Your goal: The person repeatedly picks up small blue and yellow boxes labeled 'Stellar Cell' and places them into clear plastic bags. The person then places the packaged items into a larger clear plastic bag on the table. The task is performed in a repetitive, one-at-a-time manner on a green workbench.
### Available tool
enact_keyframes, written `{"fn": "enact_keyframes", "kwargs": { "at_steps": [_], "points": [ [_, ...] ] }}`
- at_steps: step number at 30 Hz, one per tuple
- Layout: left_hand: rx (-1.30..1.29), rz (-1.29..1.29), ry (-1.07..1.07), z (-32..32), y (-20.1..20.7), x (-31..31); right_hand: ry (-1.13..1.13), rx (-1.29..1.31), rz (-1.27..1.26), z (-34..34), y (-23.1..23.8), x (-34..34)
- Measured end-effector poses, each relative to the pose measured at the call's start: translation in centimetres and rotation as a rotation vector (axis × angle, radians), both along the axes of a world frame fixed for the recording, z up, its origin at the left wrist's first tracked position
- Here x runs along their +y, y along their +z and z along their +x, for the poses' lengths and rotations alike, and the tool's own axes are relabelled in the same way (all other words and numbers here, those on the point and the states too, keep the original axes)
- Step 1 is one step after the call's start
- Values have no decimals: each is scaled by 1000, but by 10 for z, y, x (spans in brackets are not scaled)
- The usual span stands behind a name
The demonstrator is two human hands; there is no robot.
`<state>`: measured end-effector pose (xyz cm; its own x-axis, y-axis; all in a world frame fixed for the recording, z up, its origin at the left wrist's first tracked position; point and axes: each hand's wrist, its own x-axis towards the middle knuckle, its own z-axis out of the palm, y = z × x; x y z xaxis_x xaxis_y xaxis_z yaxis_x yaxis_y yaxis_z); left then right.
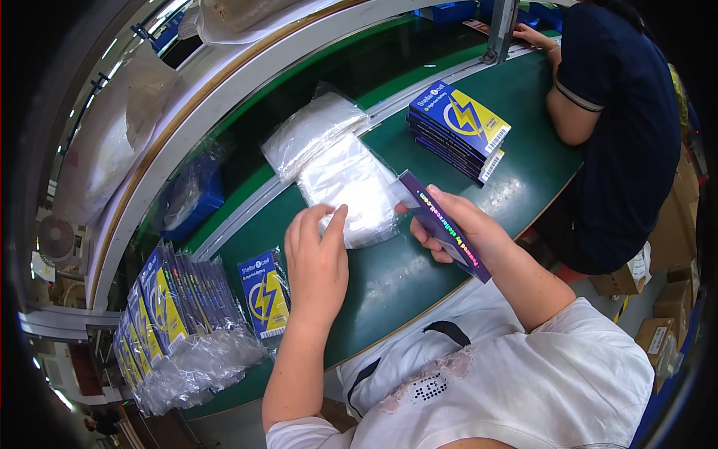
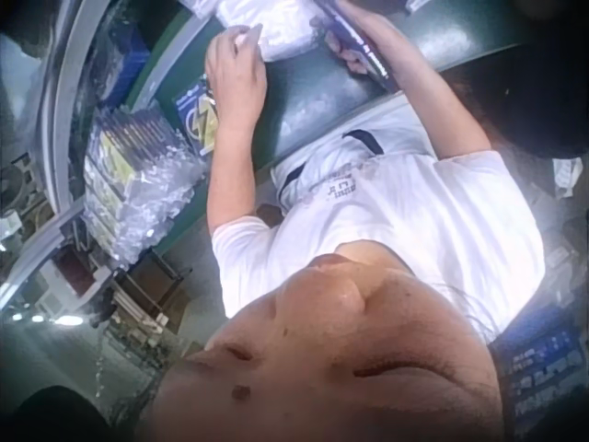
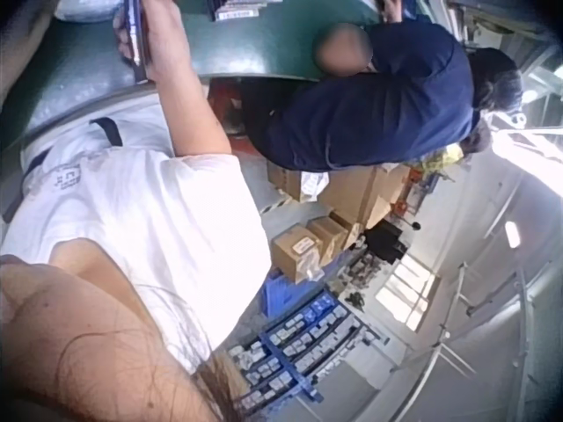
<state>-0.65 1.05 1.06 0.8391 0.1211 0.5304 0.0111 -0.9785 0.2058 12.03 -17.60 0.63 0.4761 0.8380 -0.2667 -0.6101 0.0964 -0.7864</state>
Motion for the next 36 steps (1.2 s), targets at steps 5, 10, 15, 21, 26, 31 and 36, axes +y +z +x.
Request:
{"fn": "enact_keyframes", "kwargs": {
  "at_steps": [5, 10, 15, 21, 26, 31, 36],
  "points": [
    [194, 0, 3, -4, -10, 16, 23, 2, 18, -2, -3, 3],
    [42, -195, 41, 0, -9, 10, 47, 32, 8, -4, -6, -4],
    [-107, -247, 19, 5, -8, 3, 168, 153, 124, -8, -6, -1],
    [-77, -371, -33, 5, -6, 8, 318, 206, 222, -7, -15, 26],
    [-57, -460, 79, 3, -7, 16, 337, 124, 175, 9, -9, 42],
    [55, -1269, 228, 1, -1, 17, 312, -29, 65, 16, -13, 29],
    [52, -983, 138, 0, -9, 21, 125, -130, 31, 14, -20, 33]
  ]
}}
